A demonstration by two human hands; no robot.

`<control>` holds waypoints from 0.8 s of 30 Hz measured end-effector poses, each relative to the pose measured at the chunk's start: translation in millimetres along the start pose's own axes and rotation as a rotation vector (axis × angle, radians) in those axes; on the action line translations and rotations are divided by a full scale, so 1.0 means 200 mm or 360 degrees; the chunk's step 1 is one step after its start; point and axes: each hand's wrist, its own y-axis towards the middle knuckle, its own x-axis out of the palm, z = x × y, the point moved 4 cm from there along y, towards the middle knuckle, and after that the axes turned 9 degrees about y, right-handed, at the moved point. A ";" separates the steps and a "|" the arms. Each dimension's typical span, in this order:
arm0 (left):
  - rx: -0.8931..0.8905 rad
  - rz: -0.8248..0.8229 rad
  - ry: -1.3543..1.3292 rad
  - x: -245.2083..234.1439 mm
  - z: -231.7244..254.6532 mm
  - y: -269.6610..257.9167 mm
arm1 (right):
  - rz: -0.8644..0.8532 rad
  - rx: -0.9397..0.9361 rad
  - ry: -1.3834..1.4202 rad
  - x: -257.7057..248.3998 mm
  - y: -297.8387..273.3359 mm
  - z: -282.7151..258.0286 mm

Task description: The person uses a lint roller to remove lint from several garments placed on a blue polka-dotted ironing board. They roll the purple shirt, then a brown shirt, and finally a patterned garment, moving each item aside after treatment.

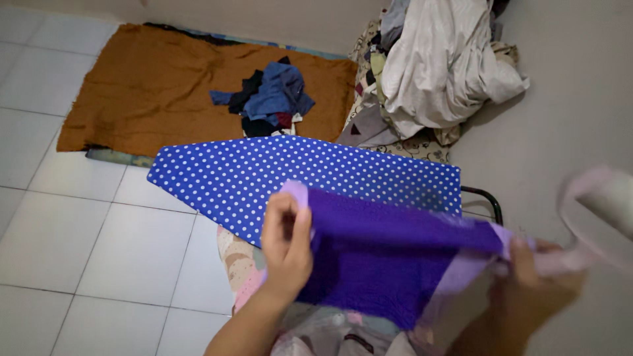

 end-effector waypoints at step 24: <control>-0.0173 -0.0012 0.1490 0.20 -1.40 0.15 | -0.1123 0.0560 -0.1211 0.06 -0.34 0.99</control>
